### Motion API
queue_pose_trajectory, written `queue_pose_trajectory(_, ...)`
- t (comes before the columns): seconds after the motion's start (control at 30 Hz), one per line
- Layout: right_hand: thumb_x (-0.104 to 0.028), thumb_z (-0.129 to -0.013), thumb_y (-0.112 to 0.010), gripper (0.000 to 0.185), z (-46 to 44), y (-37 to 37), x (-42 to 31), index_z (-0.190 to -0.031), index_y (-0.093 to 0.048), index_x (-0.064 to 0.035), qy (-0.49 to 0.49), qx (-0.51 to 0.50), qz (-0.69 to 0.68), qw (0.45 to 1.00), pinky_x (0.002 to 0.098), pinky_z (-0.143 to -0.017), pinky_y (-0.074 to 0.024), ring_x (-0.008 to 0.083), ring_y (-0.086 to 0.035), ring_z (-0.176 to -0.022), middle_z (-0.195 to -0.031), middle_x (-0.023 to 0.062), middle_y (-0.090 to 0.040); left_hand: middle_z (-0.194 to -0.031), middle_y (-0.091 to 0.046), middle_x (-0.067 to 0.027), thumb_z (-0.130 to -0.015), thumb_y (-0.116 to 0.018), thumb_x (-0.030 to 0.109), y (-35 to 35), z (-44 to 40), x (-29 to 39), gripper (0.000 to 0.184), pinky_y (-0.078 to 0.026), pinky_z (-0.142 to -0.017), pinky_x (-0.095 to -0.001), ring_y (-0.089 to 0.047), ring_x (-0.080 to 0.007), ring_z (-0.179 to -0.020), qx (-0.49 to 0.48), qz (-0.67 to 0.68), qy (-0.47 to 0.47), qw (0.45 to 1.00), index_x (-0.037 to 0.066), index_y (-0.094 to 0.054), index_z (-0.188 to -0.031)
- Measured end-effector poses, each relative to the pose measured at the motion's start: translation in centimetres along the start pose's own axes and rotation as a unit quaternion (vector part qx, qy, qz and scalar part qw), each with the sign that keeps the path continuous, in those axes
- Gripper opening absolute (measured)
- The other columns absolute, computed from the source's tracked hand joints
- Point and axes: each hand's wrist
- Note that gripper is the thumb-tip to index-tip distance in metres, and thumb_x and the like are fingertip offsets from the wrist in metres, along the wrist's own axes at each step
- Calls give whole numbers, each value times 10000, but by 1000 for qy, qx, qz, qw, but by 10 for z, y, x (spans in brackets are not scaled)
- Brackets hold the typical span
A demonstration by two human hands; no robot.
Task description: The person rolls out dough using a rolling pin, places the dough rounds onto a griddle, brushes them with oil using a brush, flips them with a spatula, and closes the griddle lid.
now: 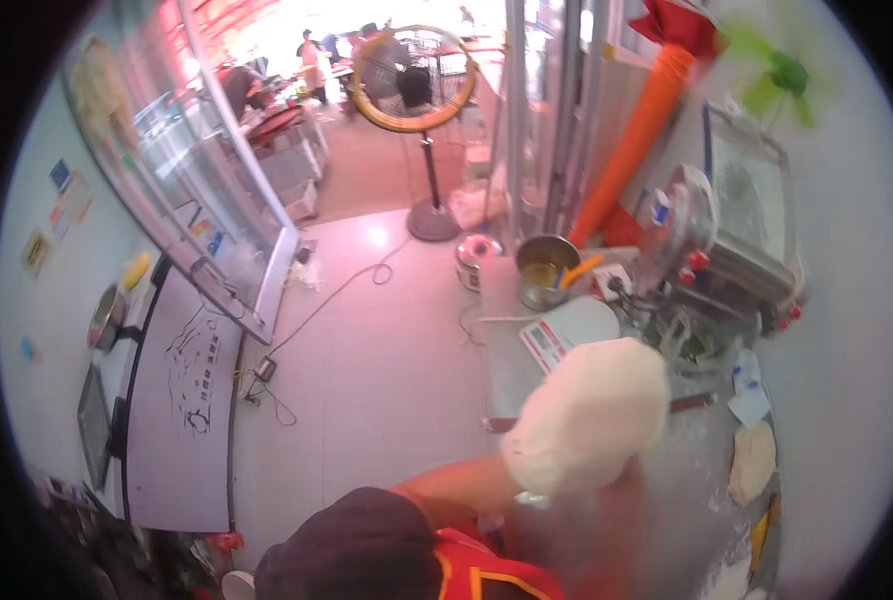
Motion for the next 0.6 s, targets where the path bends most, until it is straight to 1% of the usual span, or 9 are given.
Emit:
queue_pose_trajectory(0.07, -189, -917, -530, 481, -18, -45, 30, -1356, -436, -17, -11, -100, -84, 991, 434, -983, -437, 349, -548, -1171, -1292, 148, -558, -1060, -619, -104, -815, -625, 191, 55, 10, -2, 280, -464, -886, -368, -581, -276, -1029, 37, -41, 5, 998, 72, -625, -1069)
queue_pose_trajectory(0.13, -182, -891, -573, 484, -18, -132, 25, -1328, -466, -2, -31, -164, -194, 967, 419, -951, -465, 340, -592, -1115, -1227, 150, -602, -1062, -619, -104, -819, -623, 193, 113, 17, -3, 284, -466, -886, -369, -582, -273, -1030, 73, -80, 11, 994, 71, -623, -1076)
queue_pose_trajectory(0.23, -155, -866, -611, 480, -31, -240, 21, -1297, -492, 19, -89, -235, -189, 949, 402, -921, -487, 291, -622, -1068, -1180, 139, -622, -1064, -620, -105, -825, -620, 196, 203, 29, -8, 290, -469, -885, -370, -585, -269, -1031, 115, -132, 18, 984, 69, -621, -1086)
queue_pose_trajectory(0.33, -125, -889, -598, 408, -48, -333, 36, -1251, -518, 47, -9, -295, 77, 952, 385, -943, -452, 237, -585, -1107, -1162, 120, -622, -1067, -620, -105, -831, -617, 199, 292, 38, -23, 296, -472, -885, -372, -587, -265, -1032, 139, -170, 27, 975, 67, -618, -1096)
queue_pose_trajectory(0.4, -140, -902, -603, 360, -42, -399, 33, -1209, -555, 42, 40, -311, 260, 913, 371, -901, -463, 204, -596, -1065, -1112, 87, -643, -1068, -620, -106, -835, -615, 200, 350, 43, -38, 299, -473, -885, -373, -588, -262, -1033, 146, -191, 36, 970, 66, -616, -1103)
queue_pose_trajectory(0.47, -184, -919, -597, 355, -71, -455, 67, -1209, -561, 18, -26, -343, 264, 901, 357, -876, -482, 197, -615, -1024, -1094, 74, -649, -1070, -621, -106, -839, -613, 202, 402, 44, -58, 303, -475, -885, -374, -590, -259, -1034, 145, -211, 40, 966, 64, -615, -1110)
queue_pose_trajectory(0.5, -213, -931, -584, 372, -105, -465, 123, -1232, -545, 2, -133, -364, 178, 904, 350, -884, -488, 206, -622, -1017, -1111, 83, -641, -1071, -621, -106, -841, -612, 203, 428, 45, -69, 305, -476, -885, -374, -591, -257, -1035, 142, -218, 47, 964, 64, -614, -1113)
queue_pose_trajectory(0.53, -242, -943, -572, 389, -123, -475, 160, -1256, -529, -14, -238, -377, 89, 891, 343, -892, -494, 215, -629, -1010, -1127, 91, -632, -1072, -621, -106, -843, -611, 204, 453, 44, -80, 307, -477, -885, -374, -591, -256, -1035, 140, -224, 55, 963, 63, -613, -1116)
queue_pose_trajectory(0.6, -239, -952, -561, 376, -139, -512, 185, -1265, -518, -36, -242, -406, 124, 873, 352, -900, -494, 217, -623, -1026, -1115, 101, -630, -1074, -621, -107, -847, -609, 206, 499, 37, -105, 311, -479, -884, -375, -593, -253, -1036, 143, -233, 69, 960, 62, -611, -1123)
Point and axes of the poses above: each hand's wrist, its own z-axis away from the middle knuckle, its own y-axis out of the back of the hand, x = y × z
